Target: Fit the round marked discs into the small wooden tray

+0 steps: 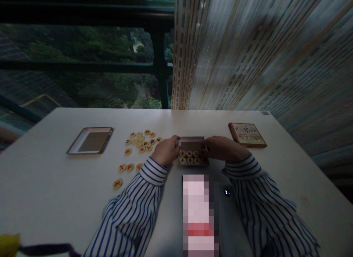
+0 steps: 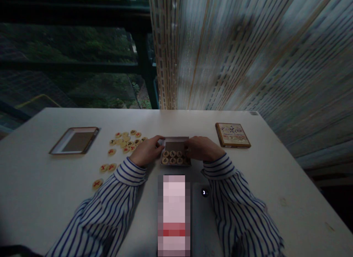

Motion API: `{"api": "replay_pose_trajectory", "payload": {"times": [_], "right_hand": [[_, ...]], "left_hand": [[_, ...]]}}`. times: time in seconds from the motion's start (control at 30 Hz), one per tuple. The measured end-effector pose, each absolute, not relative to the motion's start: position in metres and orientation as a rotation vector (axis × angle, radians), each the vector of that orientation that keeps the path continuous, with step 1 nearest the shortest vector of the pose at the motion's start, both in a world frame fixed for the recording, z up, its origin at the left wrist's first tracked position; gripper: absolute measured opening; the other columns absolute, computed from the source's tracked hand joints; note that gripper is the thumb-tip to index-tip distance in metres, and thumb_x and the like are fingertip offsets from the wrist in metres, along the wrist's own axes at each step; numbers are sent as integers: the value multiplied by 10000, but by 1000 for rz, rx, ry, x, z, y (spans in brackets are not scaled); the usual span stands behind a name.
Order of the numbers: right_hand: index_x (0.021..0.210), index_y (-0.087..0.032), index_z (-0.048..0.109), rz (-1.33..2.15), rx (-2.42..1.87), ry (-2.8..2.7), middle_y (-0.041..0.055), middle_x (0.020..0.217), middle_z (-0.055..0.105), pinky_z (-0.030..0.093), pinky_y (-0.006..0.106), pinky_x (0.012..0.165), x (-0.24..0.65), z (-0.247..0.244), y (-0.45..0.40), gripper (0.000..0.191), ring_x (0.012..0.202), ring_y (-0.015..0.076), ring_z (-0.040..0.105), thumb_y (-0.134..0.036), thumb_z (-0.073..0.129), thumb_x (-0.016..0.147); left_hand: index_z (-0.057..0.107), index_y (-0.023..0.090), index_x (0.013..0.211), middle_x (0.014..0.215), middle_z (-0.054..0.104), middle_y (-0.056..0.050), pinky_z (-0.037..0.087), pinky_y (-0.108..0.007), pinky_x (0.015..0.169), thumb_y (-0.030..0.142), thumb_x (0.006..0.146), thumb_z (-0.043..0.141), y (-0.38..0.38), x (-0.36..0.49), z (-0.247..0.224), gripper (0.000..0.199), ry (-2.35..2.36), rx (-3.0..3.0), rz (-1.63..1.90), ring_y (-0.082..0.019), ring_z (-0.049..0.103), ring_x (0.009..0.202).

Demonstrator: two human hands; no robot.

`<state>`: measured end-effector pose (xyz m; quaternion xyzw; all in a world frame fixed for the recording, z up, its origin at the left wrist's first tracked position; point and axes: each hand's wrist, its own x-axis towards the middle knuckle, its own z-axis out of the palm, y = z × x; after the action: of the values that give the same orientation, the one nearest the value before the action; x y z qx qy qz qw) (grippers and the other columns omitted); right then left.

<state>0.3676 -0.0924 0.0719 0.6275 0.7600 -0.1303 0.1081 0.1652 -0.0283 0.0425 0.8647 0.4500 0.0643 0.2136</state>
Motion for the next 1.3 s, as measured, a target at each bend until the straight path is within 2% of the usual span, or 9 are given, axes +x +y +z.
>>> {"api": "replay_pose_trajectory", "payload": {"times": [0.33,0.63,0.9,1.1,1.3], "right_hand": [[905,-201,624,-171,1937,2252,79,843,660,356,265,580,367,79,-94,249,743,193,597,-262,399,817],[922,-183,604,-127,1959,2239,79,846,653,323,259,572,363,81,-93,235,732,179,586,-252,400,827],[857,-166,578,2,1986,2418,67,827,627,319,243,602,357,86,-92,196,719,148,545,-215,391,831],[857,-165,576,22,1985,2588,57,807,609,338,235,643,348,89,-93,186,729,141,528,-188,393,833],[829,-161,577,38,1968,2675,59,795,599,353,237,660,335,97,-89,176,733,142,528,-188,404,830]], "left_hand": [[508,208,1139,895,681,-68,438,-293,702,310,817,467,-27,161,49,340,1260,2424,269,-201,624,828],[536,191,1106,868,689,-51,445,-275,697,293,820,466,-26,157,58,311,1204,2410,400,-182,625,805],[552,205,1098,882,678,-41,452,-271,708,303,813,468,-19,139,79,312,1235,2336,532,-170,623,786],[557,210,1090,809,674,-13,458,-249,649,319,808,465,-17,116,94,316,1253,2249,648,-138,615,656],[568,198,1073,801,672,-24,456,-244,620,354,804,463,-5,82,95,329,1262,2210,755,-135,604,641]]}}
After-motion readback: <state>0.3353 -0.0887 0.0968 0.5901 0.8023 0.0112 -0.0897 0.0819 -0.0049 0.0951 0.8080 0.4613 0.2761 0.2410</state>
